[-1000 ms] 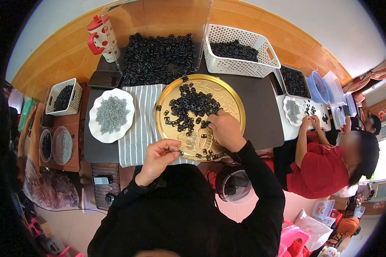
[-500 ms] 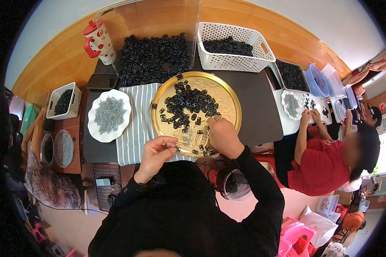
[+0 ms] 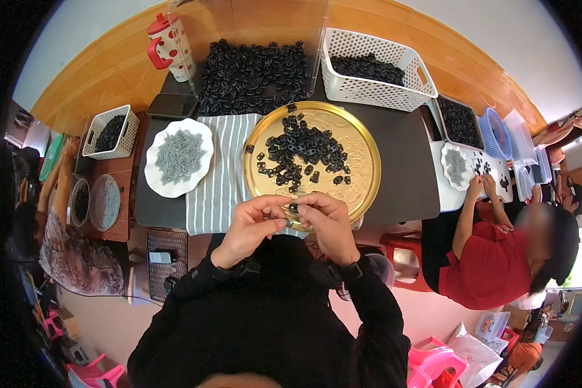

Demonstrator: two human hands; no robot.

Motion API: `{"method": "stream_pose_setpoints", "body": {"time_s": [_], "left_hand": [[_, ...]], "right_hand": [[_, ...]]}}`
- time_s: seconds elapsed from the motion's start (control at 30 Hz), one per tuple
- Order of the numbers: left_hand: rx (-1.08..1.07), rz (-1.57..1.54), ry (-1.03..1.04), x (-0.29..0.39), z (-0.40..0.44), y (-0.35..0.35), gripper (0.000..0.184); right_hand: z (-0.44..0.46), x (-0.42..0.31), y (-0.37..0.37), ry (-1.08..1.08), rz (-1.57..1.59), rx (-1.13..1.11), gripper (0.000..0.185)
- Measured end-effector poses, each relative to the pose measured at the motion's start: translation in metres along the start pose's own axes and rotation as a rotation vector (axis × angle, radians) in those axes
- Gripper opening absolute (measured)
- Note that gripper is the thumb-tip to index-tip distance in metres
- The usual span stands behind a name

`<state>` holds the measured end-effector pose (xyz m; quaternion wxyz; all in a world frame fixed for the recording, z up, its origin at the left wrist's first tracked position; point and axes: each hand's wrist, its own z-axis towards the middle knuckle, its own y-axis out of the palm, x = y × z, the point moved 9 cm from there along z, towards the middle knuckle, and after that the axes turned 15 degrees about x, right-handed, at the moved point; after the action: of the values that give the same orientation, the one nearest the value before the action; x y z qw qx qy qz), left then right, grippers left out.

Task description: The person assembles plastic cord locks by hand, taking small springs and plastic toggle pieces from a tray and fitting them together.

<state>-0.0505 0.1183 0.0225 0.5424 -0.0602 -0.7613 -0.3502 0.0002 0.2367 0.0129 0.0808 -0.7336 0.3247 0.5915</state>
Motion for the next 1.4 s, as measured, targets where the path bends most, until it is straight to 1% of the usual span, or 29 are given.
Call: {"method": "stream_pose_setpoints", "body": {"time_s": [0.07, 0.17, 0.4, 0.6, 0.8, 0.87, 1.1, 1.4], "left_hand": [[0.070, 0.034, 0.024, 0.003, 0.000, -0.004, 0.036], [0.092, 0.082, 0.038, 0.004, -0.001, -0.008, 0.035], [0.101, 0.049, 0.042, 0.002, -0.002, -0.011, 0.035], [0.137, 0.043, -0.006, -0.003, -0.003, -0.016, 0.031], [0.167, 0.066, 0.038, -0.004, -0.003, -0.015, 0.028], [0.186, 0.069, 0.052, -0.004, -0.004, -0.016, 0.028], [0.195, 0.088, 0.067, -0.004, -0.004, -0.017, 0.027], [0.180, -0.048, -0.024, -0.011, -0.002, -0.016, 0.026]], "right_hand": [[-0.001, 0.003, 0.003, -0.011, 0.072, 0.017, 0.012], [-0.004, 0.008, 0.010, 0.009, 0.123, 0.004, 0.011], [-0.005, 0.009, 0.010, -0.024, 0.109, 0.021, 0.011], [-0.008, 0.004, 0.009, -0.090, 0.037, 0.028, 0.011], [-0.011, -0.001, 0.010, -0.168, -0.051, 0.027, 0.008], [-0.012, -0.007, 0.011, -0.309, -0.108, 0.031, 0.007], [-0.013, -0.006, 0.010, -0.337, -0.121, 0.035, 0.007], [-0.018, -0.009, 0.013, -0.427, -0.096, 0.014, 0.009]]}}
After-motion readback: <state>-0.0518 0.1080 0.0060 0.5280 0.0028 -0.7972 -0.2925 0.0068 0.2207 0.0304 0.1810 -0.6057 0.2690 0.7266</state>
